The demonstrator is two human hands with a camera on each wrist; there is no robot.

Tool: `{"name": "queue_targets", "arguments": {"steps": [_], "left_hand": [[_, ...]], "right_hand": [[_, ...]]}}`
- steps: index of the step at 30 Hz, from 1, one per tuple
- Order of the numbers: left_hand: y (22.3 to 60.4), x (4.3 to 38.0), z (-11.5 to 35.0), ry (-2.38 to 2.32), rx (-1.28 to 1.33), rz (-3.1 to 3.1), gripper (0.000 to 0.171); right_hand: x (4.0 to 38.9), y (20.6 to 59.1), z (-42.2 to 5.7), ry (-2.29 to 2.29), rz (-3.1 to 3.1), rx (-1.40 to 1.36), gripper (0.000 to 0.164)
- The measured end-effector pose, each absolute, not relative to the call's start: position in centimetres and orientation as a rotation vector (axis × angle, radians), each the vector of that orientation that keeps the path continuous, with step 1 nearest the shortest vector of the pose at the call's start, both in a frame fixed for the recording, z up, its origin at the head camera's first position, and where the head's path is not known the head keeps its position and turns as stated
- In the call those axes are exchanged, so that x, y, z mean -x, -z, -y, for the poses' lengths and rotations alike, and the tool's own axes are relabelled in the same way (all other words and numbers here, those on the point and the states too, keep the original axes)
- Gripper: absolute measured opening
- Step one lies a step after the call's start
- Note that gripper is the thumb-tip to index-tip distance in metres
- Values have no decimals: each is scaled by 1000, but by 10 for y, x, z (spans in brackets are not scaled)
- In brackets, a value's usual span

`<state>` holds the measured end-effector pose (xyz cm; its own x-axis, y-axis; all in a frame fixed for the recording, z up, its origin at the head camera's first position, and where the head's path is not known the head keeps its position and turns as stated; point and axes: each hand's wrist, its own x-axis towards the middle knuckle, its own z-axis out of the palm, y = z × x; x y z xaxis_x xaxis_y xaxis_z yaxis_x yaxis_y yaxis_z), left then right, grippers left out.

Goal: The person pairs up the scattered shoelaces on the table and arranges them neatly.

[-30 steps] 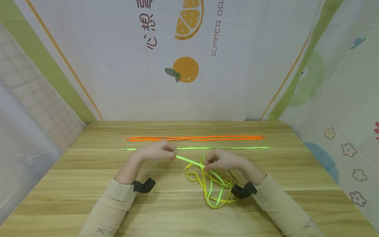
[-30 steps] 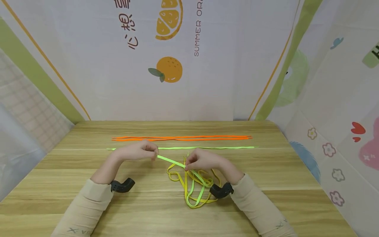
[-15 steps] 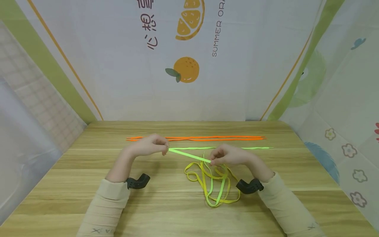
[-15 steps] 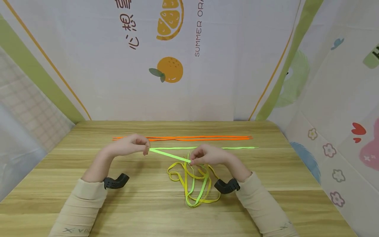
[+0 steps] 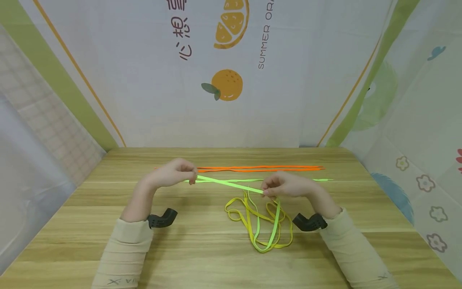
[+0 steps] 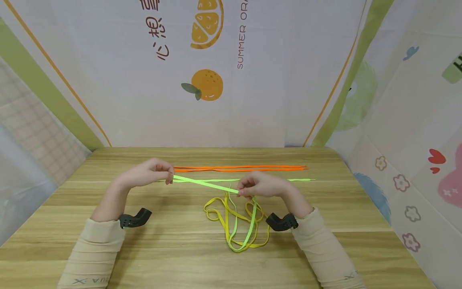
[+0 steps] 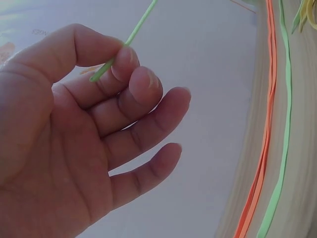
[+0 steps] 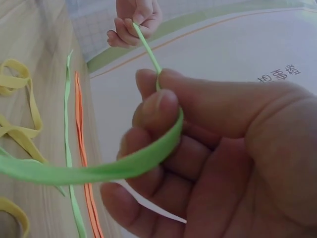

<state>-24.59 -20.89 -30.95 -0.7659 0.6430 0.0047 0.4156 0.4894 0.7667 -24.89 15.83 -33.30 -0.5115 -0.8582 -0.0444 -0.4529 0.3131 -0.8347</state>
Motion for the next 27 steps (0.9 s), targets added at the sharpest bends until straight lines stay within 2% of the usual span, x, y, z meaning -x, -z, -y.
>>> {"name": "queue_targets", "arguments": {"steps": [13, 27], "left_hand": [[301, 243, 230, -1224, -795, -2499, 15], [300, 243, 243, -1254, -774, -2542, 21]], "right_hand": [[253, 321, -179, 1146, -2085, 1075, 15], [257, 313, -199, 1150, -2120, 1162, 17]]}}
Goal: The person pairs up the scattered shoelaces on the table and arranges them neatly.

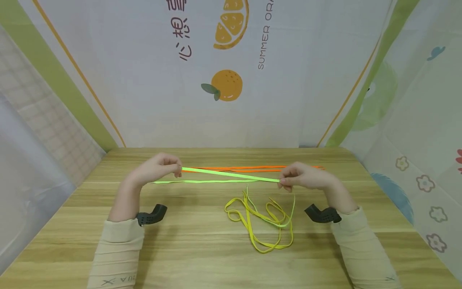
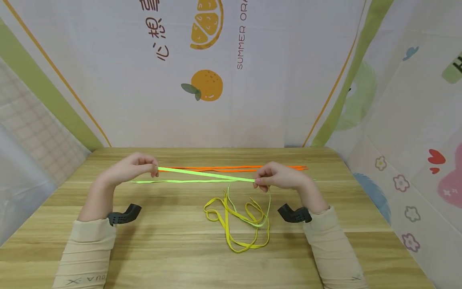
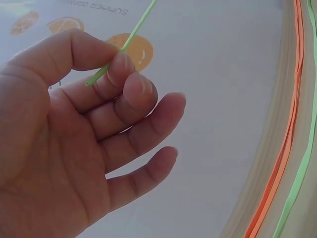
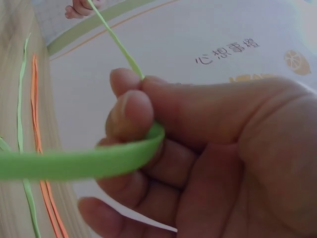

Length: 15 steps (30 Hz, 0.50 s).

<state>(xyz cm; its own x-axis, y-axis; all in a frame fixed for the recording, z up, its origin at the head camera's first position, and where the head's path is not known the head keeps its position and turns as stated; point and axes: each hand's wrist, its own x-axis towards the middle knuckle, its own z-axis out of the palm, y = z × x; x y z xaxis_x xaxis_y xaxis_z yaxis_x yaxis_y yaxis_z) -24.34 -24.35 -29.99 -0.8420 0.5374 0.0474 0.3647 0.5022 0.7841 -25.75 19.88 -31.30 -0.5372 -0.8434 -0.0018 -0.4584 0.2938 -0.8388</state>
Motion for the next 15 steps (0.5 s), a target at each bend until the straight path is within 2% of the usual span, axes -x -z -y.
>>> {"name": "queue_targets", "arguments": {"steps": [15], "left_hand": [[308, 248, 278, -1303, -638, -2651, 24]], "right_hand": [[267, 307, -235, 1244, -2187, 1068, 26]]}}
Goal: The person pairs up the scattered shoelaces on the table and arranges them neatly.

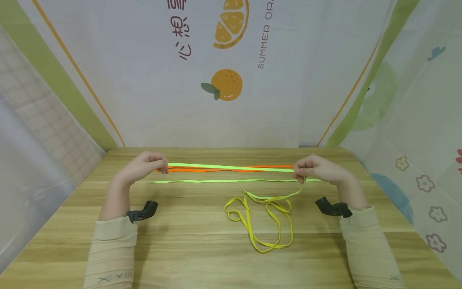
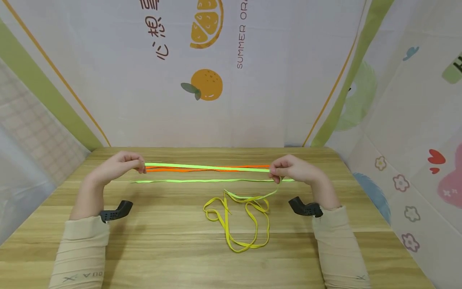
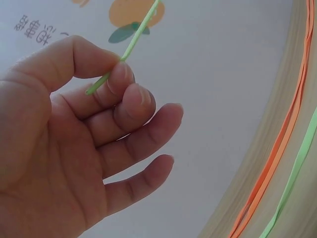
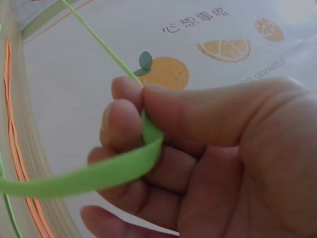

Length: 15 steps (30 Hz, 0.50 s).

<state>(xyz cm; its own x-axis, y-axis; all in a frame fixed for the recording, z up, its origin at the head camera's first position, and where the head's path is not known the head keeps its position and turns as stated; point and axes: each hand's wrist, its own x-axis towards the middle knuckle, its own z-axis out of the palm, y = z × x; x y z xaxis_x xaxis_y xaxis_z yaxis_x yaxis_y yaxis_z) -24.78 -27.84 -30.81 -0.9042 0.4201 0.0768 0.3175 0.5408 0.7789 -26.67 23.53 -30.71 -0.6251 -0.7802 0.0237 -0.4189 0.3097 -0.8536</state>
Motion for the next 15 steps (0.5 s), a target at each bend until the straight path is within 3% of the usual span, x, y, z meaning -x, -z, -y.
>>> {"name": "queue_targets", "arguments": {"steps": [15], "left_hand": [[315, 249, 307, -1431, -489, -2644, 24]], "right_hand": [[275, 311, -259, 1298, -2205, 1033, 26]]}}
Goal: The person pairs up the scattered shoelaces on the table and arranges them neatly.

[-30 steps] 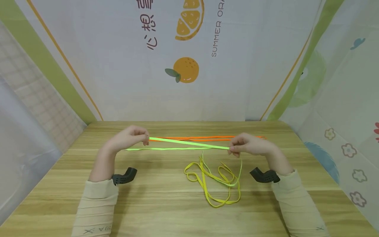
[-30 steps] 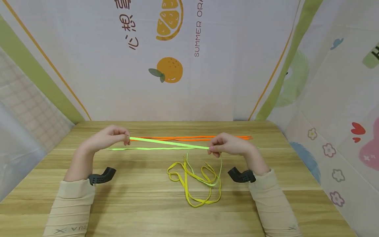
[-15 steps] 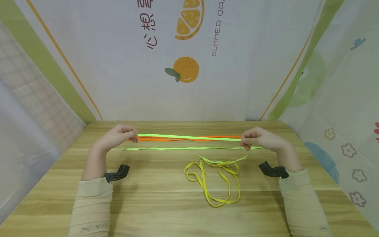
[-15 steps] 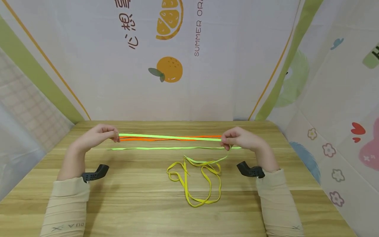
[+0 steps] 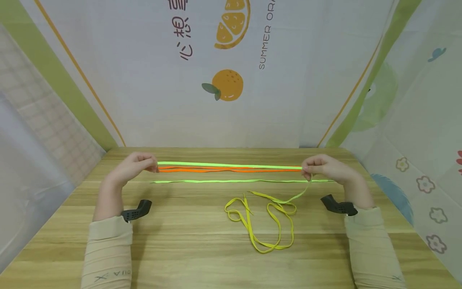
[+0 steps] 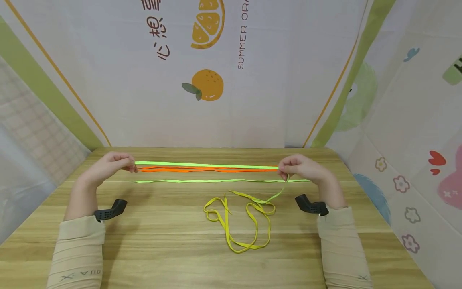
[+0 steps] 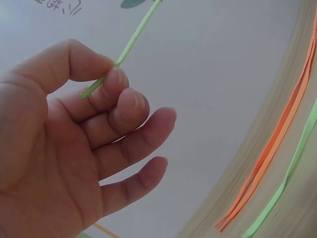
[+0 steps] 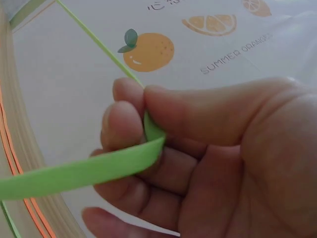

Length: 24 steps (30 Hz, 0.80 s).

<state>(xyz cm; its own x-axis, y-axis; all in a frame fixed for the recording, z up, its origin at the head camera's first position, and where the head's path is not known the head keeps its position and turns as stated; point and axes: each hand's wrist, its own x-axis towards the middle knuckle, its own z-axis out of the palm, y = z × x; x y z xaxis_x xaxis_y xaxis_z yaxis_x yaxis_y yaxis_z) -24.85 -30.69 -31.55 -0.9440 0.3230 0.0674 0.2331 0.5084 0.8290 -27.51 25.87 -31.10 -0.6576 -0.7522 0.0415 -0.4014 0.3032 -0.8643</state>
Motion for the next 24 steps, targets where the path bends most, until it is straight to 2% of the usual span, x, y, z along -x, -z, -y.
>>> {"name": "queue_targets", "arguments": {"steps": [12, 18, 24], "left_hand": [[329, 255, 318, -1493, -556, -2642, 29], [333, 254, 323, -1468, -440, -2690, 34], [341, 257, 330, -1460, -322, -2713, 36]], "right_hand": [[283, 320, -292, 1430, -2191, 990, 24], [286, 328, -310, 1440, -2261, 839, 32], [288, 334, -329, 1543, -2244, 742, 27]]}}
